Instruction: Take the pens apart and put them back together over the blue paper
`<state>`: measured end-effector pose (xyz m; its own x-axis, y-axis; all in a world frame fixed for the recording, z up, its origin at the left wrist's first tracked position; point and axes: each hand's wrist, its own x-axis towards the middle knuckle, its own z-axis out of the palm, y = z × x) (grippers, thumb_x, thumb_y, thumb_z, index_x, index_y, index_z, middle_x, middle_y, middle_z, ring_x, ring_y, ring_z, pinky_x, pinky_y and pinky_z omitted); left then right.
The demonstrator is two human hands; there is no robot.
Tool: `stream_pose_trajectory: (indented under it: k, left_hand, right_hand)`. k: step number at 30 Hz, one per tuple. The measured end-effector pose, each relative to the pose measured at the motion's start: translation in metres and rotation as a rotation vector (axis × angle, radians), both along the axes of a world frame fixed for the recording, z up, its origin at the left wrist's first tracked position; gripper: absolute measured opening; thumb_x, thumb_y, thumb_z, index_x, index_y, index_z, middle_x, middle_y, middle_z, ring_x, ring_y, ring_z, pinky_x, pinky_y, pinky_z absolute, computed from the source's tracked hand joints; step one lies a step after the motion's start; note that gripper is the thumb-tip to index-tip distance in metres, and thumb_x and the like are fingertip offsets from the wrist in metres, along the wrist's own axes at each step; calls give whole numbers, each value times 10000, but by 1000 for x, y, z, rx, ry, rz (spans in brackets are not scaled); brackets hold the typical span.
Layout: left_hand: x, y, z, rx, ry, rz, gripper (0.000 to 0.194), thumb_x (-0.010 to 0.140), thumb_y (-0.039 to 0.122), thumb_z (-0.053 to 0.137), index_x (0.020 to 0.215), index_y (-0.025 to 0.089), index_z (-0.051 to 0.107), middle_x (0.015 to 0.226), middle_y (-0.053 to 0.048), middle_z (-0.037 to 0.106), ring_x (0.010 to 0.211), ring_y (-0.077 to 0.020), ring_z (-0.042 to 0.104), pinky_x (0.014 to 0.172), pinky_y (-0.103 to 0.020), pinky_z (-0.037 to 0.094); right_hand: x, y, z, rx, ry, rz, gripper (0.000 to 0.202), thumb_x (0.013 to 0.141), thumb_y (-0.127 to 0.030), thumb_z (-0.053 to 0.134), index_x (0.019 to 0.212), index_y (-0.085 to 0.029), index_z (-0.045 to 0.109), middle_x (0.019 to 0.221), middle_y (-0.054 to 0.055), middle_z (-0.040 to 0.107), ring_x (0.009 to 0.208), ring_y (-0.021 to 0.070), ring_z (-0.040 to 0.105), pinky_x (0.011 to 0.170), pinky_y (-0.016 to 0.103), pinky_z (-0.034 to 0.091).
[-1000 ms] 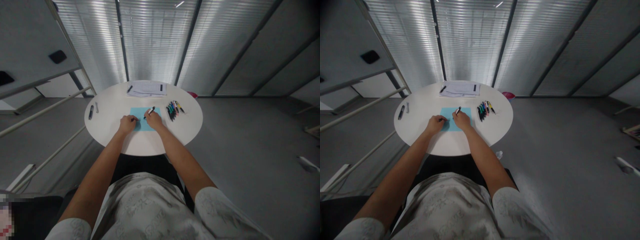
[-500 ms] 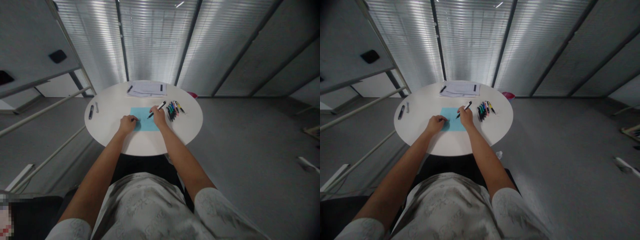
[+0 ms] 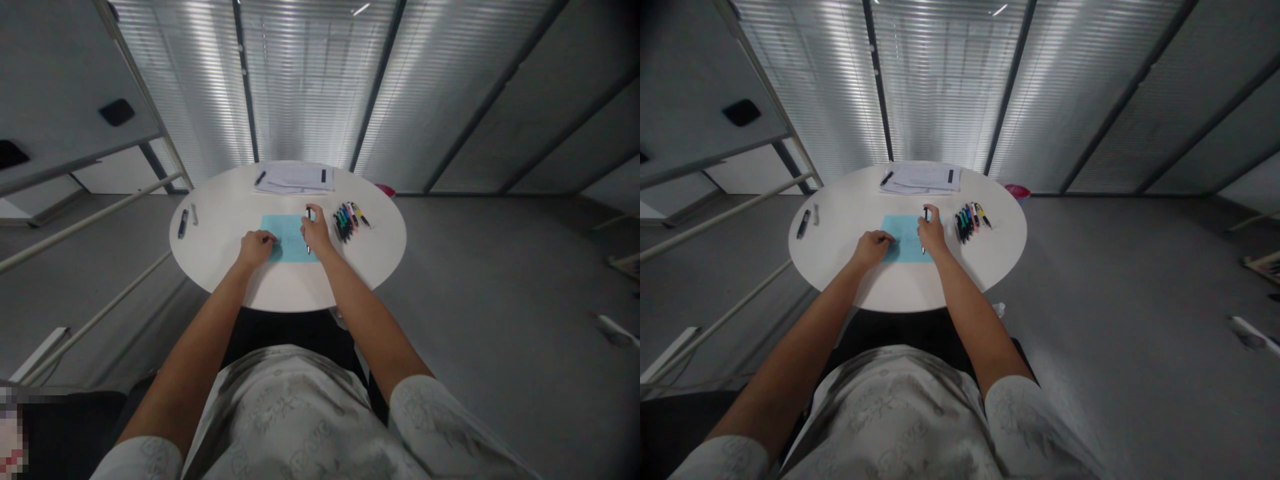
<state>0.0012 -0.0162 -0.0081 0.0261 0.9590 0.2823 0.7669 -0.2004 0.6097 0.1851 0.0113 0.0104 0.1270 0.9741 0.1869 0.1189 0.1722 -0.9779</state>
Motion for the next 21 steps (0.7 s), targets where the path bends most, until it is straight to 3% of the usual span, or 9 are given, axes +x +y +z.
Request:
stream_pose_trajectory:
  k: [5,10,16,21]
  left_hand:
    - [1,-2,5,-51,64,2,308,804,188,502,944,191,776,895,-70,740,810,-208,651,793,-326,502]
    - [2,-3,6,-63,72,7,308,818,183,499,948,195,778,898,-74,742,829,-213,655,798,-324,498]
    - [2,-3,4,-43,69,-8,290,826,189,506,928,195,777,897,-91,739,847,-221,653,809,-337,490]
    - [2,-4,6,-57,45,-1,286,825,197,507,925,194,775,911,-97,739,851,-228,653,816,-351,492]
  right_hand:
    - [1,0,2,27,-97,-38,462,812,-275,442,1272,-245,410,668,-53,574,487,121,465,549,246,394]
    - [15,0,10,19,-357,-221,533,841,-257,438,1358,-223,314,850,30,634,677,196,586,698,318,443]
    - [43,12,22,-49,-720,-214,506,832,-220,440,1336,-220,396,884,63,651,802,246,618,767,356,446]
    - [67,18,36,25,-1025,-256,509,855,-202,434,1363,-232,450,1140,141,638,1024,291,586,846,398,431]
